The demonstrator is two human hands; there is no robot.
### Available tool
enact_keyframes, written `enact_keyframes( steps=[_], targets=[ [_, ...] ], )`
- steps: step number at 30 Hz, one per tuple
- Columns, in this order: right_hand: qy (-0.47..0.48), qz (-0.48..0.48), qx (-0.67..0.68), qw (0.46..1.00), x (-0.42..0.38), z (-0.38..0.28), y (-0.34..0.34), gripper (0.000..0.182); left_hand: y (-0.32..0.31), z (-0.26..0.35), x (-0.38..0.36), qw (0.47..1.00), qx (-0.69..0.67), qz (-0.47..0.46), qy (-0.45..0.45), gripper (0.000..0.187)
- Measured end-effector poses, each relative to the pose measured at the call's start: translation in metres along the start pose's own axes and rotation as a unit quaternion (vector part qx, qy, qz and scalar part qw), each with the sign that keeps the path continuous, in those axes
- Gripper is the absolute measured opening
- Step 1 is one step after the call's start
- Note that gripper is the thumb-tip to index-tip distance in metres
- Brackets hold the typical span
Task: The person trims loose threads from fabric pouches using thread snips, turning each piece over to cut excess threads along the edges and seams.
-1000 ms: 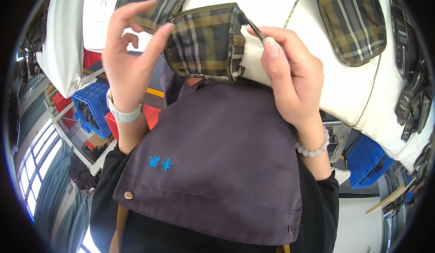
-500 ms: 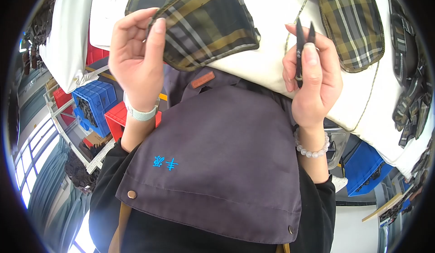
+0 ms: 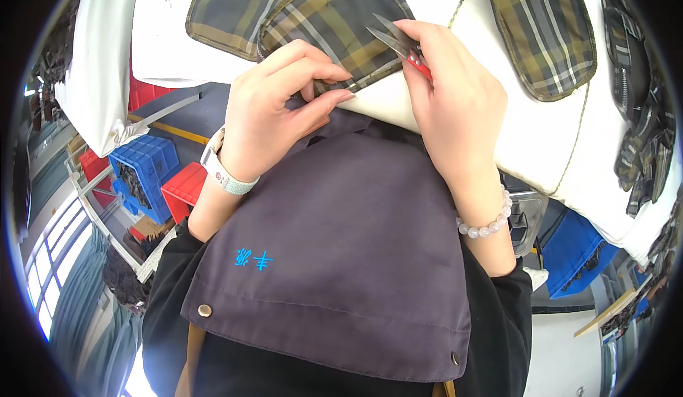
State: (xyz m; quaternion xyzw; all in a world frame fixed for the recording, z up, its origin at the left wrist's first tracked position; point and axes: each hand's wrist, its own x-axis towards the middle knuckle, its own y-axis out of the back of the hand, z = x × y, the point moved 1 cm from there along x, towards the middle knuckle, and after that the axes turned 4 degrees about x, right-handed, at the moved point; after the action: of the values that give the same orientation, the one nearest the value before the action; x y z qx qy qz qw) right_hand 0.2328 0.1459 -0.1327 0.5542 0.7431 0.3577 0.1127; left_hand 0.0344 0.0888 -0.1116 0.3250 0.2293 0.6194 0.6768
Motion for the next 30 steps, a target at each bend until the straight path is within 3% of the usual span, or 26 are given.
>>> enact_keyframes(
  steps=[17, 20, 21, 23, 26, 29, 30],
  targets=[
    [0.036, 0.026, -0.010, 0.999, -0.001, 0.004, -0.003, 0.027, -0.010, -0.003, 0.004, 0.999, 0.020, -0.015, 0.033, 0.015],
    [0.042, 0.006, -0.015, 0.999, 0.000, -0.001, 0.001, 0.024, -0.014, -0.015, 0.001, 0.986, -0.152, 0.034, 0.065, 0.011],
    [0.041, 0.007, -0.016, 0.999, -0.001, -0.003, 0.004, 0.024, -0.012, -0.014, 0.000, 0.986, -0.152, 0.033, 0.064, 0.011],
    [-0.040, -0.019, 0.073, 0.996, -0.005, -0.008, 0.011, 0.023, -0.010, -0.011, -0.001, 0.962, -0.234, 0.023, 0.136, 0.011],
    [-0.087, -0.031, 0.161, 0.983, -0.018, -0.012, 0.015, 0.024, -0.011, -0.016, -0.001, 0.972, -0.213, -0.005, 0.095, 0.007],
    [-0.057, -0.115, 0.105, 0.986, -0.027, -0.015, 0.021, 0.024, -0.009, -0.016, 0.000, 0.980, -0.190, -0.034, 0.054, 0.007],
    [-0.034, -0.103, 0.099, 0.989, -0.028, -0.014, 0.020, 0.023, -0.009, -0.016, 0.001, 0.983, -0.178, -0.039, 0.037, 0.008]
  ],
)
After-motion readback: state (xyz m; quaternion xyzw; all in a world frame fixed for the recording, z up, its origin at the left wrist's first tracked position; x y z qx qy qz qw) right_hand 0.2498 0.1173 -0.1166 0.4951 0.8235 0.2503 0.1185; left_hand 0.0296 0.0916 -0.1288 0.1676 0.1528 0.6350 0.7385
